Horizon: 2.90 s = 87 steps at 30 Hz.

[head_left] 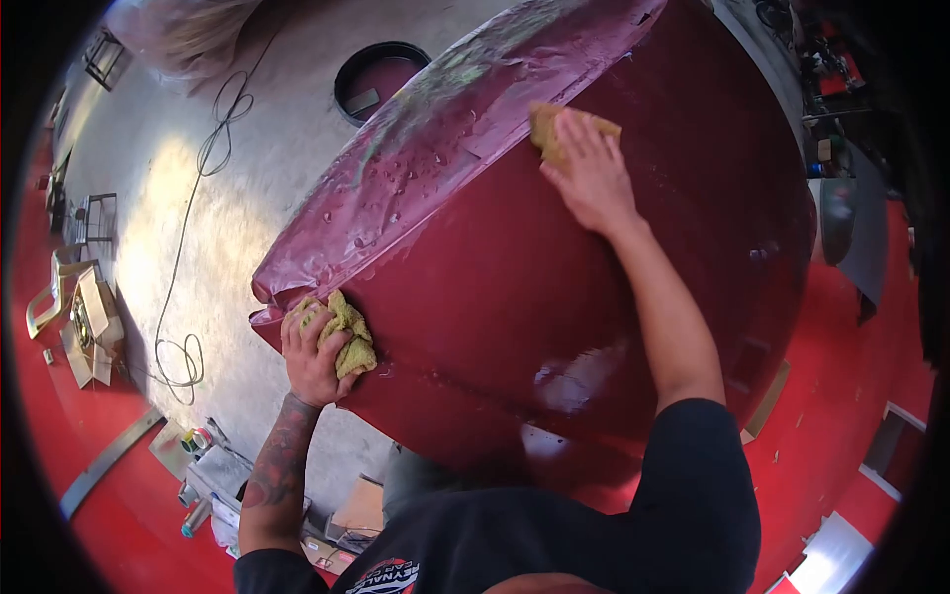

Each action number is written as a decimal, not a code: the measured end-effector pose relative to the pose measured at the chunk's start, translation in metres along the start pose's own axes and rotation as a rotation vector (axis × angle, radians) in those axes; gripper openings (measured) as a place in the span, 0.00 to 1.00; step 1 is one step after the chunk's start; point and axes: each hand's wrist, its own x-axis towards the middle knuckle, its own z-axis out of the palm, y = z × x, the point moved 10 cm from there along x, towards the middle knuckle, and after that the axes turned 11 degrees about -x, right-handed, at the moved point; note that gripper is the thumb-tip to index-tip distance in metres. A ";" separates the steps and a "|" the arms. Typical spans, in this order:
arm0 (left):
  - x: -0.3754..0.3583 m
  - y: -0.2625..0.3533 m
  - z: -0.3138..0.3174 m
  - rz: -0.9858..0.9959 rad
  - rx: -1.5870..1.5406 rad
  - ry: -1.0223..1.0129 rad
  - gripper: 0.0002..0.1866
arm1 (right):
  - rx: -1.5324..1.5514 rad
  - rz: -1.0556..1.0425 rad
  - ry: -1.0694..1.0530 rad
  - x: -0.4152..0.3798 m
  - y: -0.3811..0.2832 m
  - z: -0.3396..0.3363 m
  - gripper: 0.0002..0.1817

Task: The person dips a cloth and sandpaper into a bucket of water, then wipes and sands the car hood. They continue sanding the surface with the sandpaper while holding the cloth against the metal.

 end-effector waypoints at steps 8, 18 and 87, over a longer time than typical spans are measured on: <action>0.001 0.002 -0.001 0.003 0.006 0.001 0.28 | -0.040 0.113 0.011 0.020 0.013 0.012 0.43; -0.007 -0.003 0.004 0.017 0.012 -0.026 0.29 | 0.029 0.101 0.075 0.081 0.111 0.025 0.40; -0.002 0.000 0.000 -0.006 0.077 0.017 0.29 | 0.002 0.420 -0.066 -0.006 0.134 0.017 0.41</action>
